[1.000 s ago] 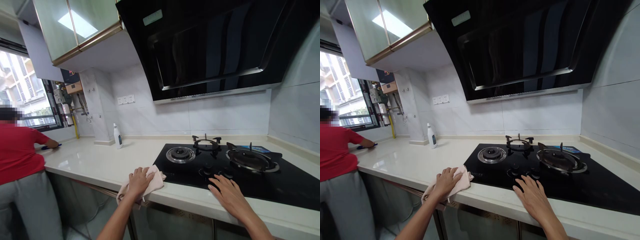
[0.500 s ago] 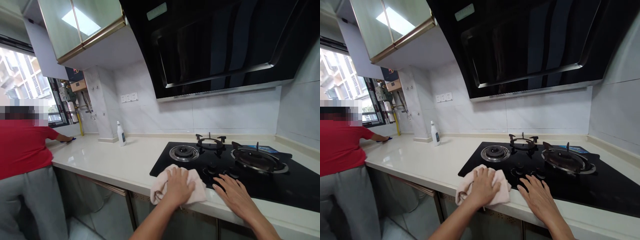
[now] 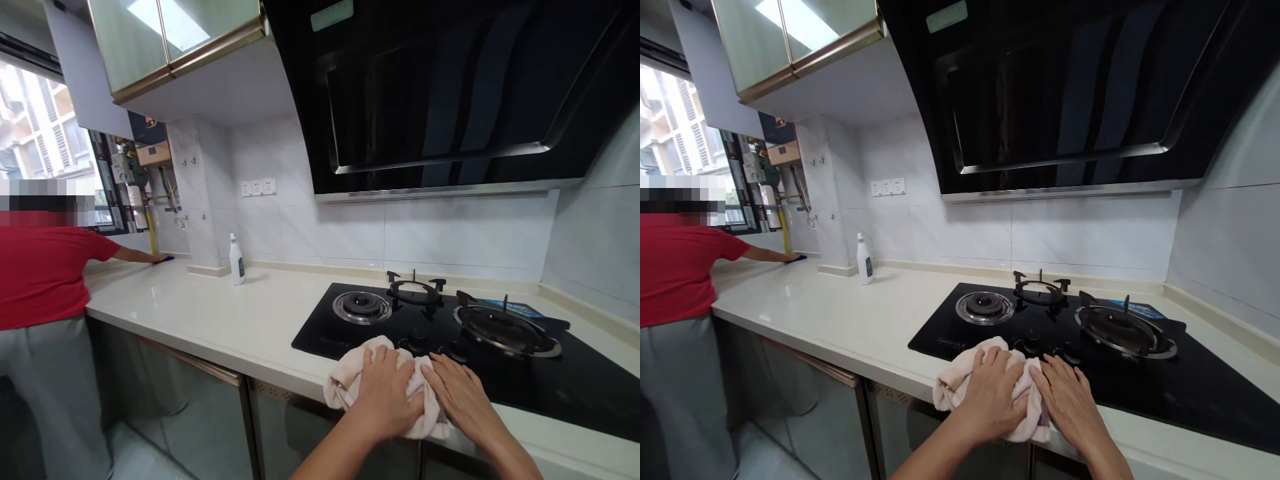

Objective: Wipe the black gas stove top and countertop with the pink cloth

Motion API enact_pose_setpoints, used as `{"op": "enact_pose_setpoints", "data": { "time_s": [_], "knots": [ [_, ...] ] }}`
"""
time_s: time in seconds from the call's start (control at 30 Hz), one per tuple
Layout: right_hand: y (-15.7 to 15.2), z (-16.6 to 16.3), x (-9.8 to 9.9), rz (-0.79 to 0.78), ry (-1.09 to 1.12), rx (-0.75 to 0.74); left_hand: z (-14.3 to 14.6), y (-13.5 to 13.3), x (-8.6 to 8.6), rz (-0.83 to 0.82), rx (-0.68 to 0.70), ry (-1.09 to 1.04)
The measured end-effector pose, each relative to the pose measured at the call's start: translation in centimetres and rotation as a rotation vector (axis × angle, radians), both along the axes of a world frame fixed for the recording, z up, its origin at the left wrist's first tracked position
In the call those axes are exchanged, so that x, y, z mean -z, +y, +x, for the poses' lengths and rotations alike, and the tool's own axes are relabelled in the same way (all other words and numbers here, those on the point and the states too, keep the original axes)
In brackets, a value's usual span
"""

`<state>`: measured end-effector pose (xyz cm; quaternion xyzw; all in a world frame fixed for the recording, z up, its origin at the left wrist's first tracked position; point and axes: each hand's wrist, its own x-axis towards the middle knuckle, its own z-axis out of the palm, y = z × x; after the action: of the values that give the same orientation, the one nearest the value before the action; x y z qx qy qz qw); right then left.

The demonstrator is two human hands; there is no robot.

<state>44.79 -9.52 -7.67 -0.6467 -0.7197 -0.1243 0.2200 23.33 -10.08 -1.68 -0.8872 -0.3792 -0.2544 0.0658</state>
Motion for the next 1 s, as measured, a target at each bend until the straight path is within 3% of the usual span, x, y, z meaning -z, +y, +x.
{"op": "enact_pose_setpoints", "data": {
  "time_s": [0.3,0.47,0.8,1.0],
  "knots": [
    [0.1,0.7,0.6,0.017,-0.032,-0.080,-3.1,-1.6,2.1,0.070,0.011,-0.122],
    [0.1,0.4,0.5,0.011,0.062,-0.019,-5.0,-1.3,3.3,0.056,-0.040,-0.163],
    [-0.2,-0.5,-0.5,-0.052,0.135,0.016,-12.3,0.3,1.8,0.146,-0.251,-0.113],
    [-0.1,-0.5,-0.4,-0.035,0.140,0.018,-15.4,1.3,2.9,0.294,-0.340,-0.067]
  ]
}}
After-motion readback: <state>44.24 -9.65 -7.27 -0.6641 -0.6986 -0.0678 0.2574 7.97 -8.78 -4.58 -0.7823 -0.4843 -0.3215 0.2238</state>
